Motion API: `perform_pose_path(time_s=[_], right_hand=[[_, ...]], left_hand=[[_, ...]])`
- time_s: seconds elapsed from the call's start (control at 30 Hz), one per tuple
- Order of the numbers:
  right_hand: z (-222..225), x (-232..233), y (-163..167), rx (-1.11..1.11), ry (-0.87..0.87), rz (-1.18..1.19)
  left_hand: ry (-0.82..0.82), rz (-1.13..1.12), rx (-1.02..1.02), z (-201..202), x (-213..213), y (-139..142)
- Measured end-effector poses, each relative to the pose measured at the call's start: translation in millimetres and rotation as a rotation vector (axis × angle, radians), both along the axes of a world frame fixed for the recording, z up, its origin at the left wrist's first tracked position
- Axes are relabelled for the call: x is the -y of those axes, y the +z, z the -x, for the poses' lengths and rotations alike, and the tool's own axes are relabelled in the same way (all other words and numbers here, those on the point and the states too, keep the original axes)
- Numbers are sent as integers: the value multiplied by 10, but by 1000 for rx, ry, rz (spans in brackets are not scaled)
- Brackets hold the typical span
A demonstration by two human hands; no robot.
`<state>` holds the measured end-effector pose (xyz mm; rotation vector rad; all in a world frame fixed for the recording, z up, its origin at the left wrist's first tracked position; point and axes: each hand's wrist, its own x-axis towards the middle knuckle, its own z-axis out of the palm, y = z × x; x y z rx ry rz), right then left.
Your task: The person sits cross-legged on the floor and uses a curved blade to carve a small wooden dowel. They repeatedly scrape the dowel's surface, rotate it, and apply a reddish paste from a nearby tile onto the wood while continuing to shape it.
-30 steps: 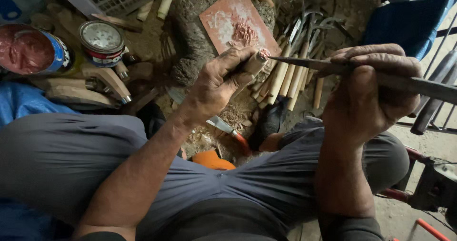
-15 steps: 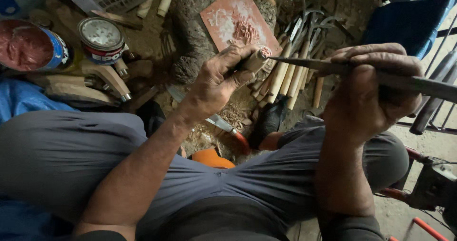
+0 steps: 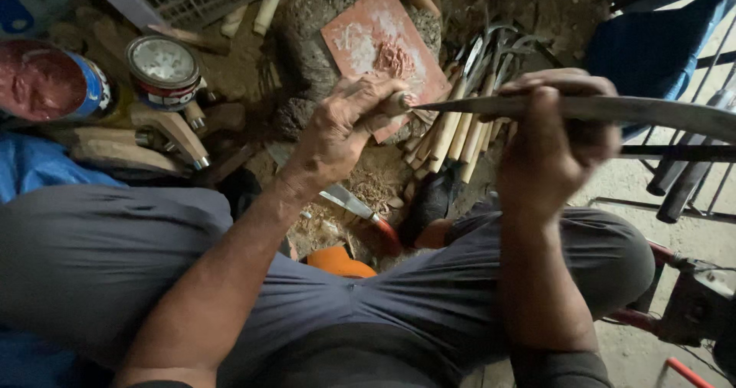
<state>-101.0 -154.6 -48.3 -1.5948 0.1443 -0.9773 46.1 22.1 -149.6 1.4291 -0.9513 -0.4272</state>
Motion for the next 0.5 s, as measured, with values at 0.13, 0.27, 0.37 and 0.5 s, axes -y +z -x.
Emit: perform_pose_path(time_s=[0.13,0.27,0.37,0.5], right_hand=[[-107,-125,-128,-117,-23,-48],[-168,-212,-141,-145,5,-61],[-170,-236,-105,-162,25,-87],[-183,-234,-87,-130,-19,48]], left_hand=[[42,-90,19,-39,14,-157],[89,-63,72,-55,-7,-252],[76,-196,103,-51,31,-264],[198,-140,288,-41,112,-256]])
